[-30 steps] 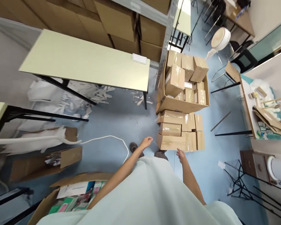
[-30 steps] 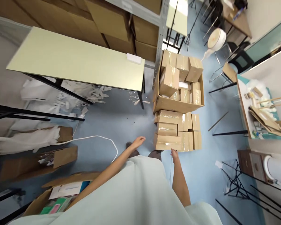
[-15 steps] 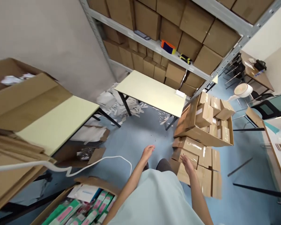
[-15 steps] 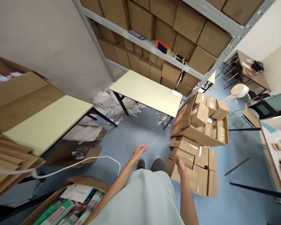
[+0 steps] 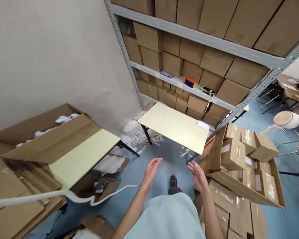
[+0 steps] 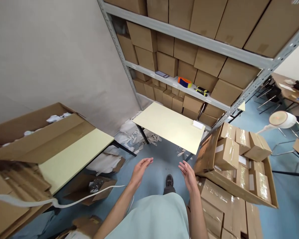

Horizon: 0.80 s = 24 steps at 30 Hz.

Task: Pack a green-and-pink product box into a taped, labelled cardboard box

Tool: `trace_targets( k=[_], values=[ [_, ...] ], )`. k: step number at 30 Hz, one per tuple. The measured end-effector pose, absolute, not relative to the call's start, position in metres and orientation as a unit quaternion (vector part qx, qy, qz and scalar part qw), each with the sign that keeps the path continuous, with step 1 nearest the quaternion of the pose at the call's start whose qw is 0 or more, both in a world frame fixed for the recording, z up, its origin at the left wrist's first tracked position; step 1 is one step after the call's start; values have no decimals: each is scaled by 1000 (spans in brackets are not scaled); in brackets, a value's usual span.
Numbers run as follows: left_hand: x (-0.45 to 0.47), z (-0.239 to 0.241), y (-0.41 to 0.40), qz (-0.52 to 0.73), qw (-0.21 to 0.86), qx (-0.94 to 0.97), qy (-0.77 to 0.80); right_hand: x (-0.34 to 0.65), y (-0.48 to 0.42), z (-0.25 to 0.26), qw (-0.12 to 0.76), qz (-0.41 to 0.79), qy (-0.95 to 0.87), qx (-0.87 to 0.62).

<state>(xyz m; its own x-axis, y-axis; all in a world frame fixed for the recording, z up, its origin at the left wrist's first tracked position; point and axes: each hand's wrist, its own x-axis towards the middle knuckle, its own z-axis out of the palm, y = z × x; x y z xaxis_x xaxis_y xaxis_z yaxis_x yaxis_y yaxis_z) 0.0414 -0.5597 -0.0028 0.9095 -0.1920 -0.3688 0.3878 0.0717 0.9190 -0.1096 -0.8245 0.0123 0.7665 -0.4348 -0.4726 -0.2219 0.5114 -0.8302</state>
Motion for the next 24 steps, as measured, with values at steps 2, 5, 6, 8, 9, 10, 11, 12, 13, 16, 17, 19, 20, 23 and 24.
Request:
trace_targets(
  k=[2,5,6,8,9,10,11,12,13,16,17,19,20,23,24],
  values=[
    [64,18,-564,-172,734,654,72,-78,-833,28,814,-56,316,-484],
    [88,46,-568,-132,738,658,70,-37,-845,54,826,-32,272,-492],
    [93,54,-570,-120,738,661,72,-24,-849,62,830,-22,255,-496],
    [99,66,-573,-97,738,663,80,-2,-857,78,834,-3,226,-503],
    [101,70,-574,-89,739,662,85,7,-860,86,836,5,214,-506],
    [102,74,-576,-84,741,661,89,16,-863,92,836,10,203,-510],
    [103,78,-578,-82,742,659,92,25,-866,98,835,13,194,-514],
    [105,80,-579,-82,743,658,93,32,-867,103,833,13,187,-521],
    [107,82,-580,-84,743,658,95,39,-867,107,829,11,181,-529],
    [117,83,-580,-88,743,655,103,59,-862,115,813,3,155,-561],
    [122,82,-579,-89,744,653,106,66,-859,116,808,2,143,-571],
    [134,77,-575,-91,748,647,113,81,-850,116,799,11,127,-588],
    [141,73,-573,-93,751,643,116,90,-846,115,795,17,126,-593],
    [165,58,-565,-100,756,635,127,119,-833,109,788,34,148,-596],
    [175,53,-562,-104,755,634,128,129,-829,107,787,35,155,-596]
  ],
)
